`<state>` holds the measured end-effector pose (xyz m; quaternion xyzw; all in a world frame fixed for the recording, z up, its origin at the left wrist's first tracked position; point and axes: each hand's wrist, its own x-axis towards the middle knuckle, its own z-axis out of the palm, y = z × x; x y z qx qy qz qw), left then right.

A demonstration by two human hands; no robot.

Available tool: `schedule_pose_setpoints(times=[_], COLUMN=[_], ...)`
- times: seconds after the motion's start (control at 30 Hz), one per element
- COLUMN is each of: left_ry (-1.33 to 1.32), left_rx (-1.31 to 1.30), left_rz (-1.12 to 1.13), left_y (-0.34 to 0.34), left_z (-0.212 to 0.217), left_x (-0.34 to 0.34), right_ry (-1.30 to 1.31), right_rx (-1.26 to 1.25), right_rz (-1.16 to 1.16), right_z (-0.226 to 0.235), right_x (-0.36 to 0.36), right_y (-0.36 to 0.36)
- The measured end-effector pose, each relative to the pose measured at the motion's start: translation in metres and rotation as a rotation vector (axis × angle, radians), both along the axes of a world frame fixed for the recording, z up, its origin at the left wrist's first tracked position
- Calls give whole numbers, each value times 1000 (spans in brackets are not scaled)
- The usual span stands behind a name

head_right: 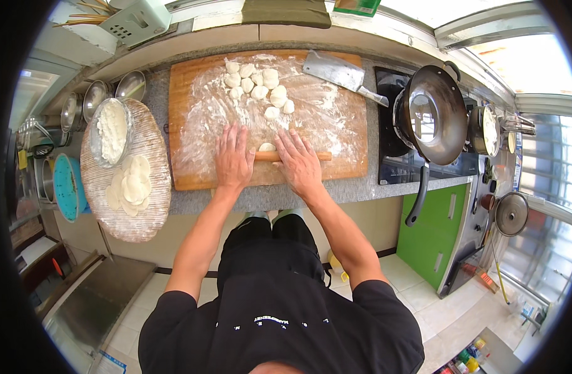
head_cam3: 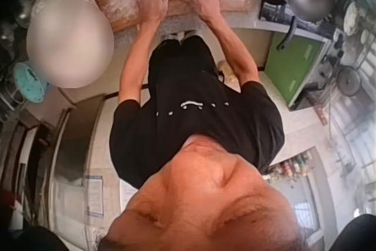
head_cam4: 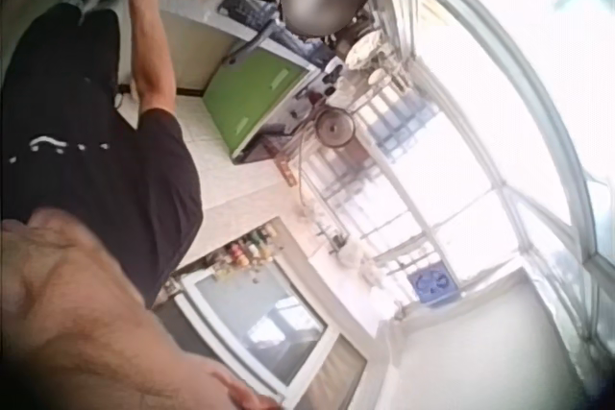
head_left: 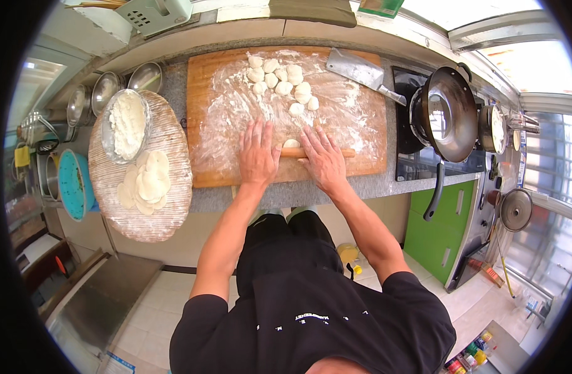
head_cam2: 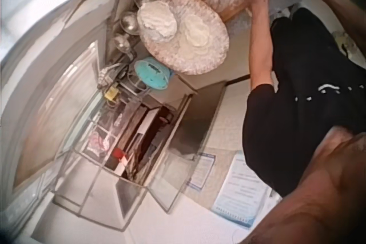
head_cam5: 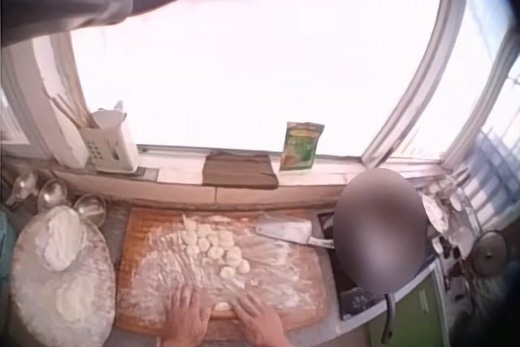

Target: The person repeatedly rolls small dough balls into flat circular discs using a rolling pin on a floured wooden board. They place the finished discs onto a nearby tray and continue the process with additional dough balls from the pile.

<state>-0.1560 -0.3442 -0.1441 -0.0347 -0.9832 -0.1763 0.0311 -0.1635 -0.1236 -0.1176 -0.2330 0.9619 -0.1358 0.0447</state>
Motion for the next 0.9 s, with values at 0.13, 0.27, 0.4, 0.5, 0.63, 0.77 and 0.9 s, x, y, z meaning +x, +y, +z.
schedule_pose_setpoints(times=[0.13, 0.27, 0.4, 0.5, 0.63, 0.77, 0.9], left_ry=[36, -82, -212, -173, -280, -328, -506], left_rx=[-65, -38, -14, 102, 313, 483, 497], left_rz=[69, 17, -216, -312, -519, -298, 187], left_y=[2, -7, -10, -11, -3, -4, -11], left_z=[-8, -11, 27, 43, 42, 24, 36], left_x=[-67, -49, -4, 3, -26, -33, -12], right_ry=[-22, 36, -37, -162, -83, -71, -16], right_rx=[102, 44, 33, 25, -133, -212, -203], right_rz=[-120, -115, -34, 0, -81, -24, 19], right_z=[3, -6, -1, 11, 0, -3, 4], right_x=[-64, -56, -7, 4, 4, 5, 22], right_y=[-17, -17, -3, 2, 8, 14, 18])
